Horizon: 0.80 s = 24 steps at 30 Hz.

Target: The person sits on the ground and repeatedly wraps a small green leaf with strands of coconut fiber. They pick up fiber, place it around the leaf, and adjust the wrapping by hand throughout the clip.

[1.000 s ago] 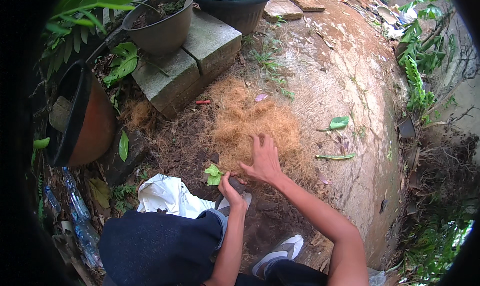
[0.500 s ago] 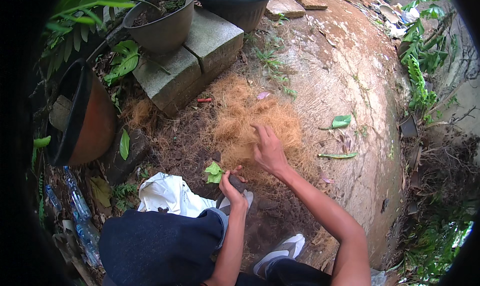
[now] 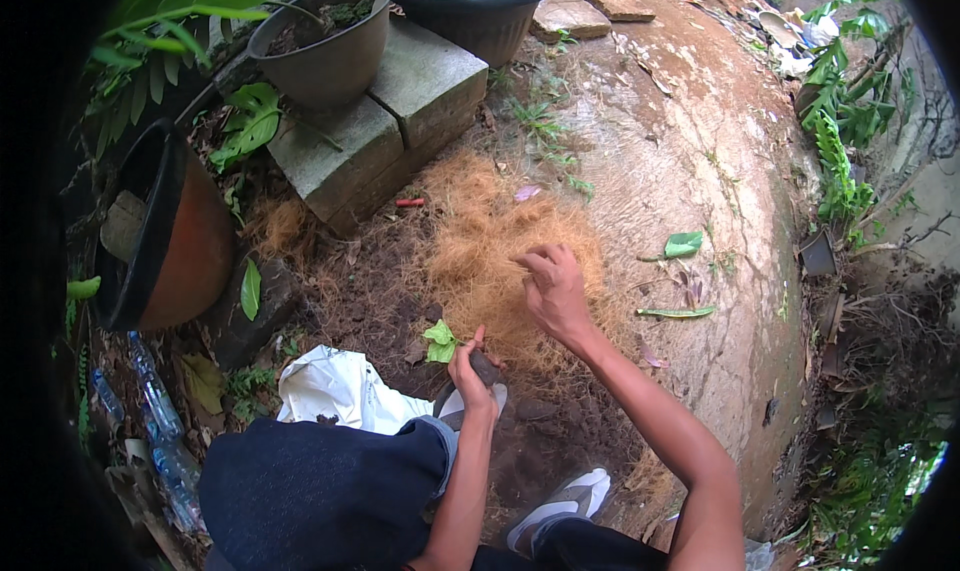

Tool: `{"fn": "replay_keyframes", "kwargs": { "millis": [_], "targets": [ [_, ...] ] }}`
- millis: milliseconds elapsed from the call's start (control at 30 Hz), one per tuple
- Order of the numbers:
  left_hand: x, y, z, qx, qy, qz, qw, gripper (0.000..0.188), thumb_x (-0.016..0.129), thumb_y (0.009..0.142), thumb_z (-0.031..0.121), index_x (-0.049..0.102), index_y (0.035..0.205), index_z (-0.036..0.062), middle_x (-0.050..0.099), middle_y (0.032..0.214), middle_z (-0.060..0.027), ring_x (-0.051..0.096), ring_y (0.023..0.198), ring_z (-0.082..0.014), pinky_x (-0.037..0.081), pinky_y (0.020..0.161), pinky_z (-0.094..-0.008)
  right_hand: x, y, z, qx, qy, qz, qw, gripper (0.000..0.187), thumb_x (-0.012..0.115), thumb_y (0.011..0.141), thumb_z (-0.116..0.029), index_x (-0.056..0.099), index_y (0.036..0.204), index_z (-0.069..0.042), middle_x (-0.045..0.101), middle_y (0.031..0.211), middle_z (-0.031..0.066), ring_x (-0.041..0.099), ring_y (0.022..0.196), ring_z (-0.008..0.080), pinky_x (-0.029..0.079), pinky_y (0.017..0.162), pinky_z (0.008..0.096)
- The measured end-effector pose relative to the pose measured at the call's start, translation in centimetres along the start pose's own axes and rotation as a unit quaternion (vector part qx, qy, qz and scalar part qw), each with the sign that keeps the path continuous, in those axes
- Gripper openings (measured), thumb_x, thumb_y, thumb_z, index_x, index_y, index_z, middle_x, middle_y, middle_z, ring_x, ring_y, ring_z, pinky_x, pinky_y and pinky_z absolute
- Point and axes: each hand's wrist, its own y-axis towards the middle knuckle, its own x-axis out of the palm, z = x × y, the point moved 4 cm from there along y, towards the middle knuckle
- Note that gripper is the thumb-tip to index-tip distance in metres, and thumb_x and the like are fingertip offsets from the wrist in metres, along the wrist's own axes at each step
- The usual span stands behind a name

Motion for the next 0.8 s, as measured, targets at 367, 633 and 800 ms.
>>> {"fn": "replay_keyframes", "kwargs": {
  "millis": [367,633,800],
  "targets": [
    [0.7,-0.5,0.8,-0.014,-0.179,-0.002,0.984,0.024,0.054,0.101,0.033,0.057,0.102,0.0091,0.064,0.097,-0.0061,0.062,0.082,-0.0166,0.055,0.077,-0.0363,-2.3,0.9,-2.7,0.117,0.134,-0.095,0.980,0.036,0.077,0.094,-0.026,0.072,0.119,0.000,0.069,0.089,0.0118,0.061,0.079,0.0182,0.050,0.069,0.0353],
    [0.9,-0.9,1.1,-0.071,-0.233,-0.004,0.970,0.025,0.054,0.100,0.034,0.059,0.112,0.0123,0.064,0.102,-0.0043,0.064,0.097,-0.0180,0.053,0.088,-0.0382,-1.3,-2.2,-0.3,0.211,0.106,-0.146,0.961,0.055,0.079,0.093,-0.034,0.065,0.129,0.006,0.071,0.107,0.0165,0.066,0.097,0.0239,0.054,0.086,0.0384],
    [2.0,-1.0,1.6,-0.043,-0.234,-0.015,0.971,0.025,0.051,0.106,0.034,0.059,0.116,0.0128,0.064,0.102,-0.0025,0.064,0.095,-0.0163,0.054,0.087,-0.0377,-0.1,-3.7,4.3,0.308,0.246,-0.146,0.907,0.054,0.074,0.098,-0.029,0.059,0.139,0.004,0.066,0.127,0.0204,0.064,0.118,0.0279,0.052,0.102,0.0410]
  ]
}}
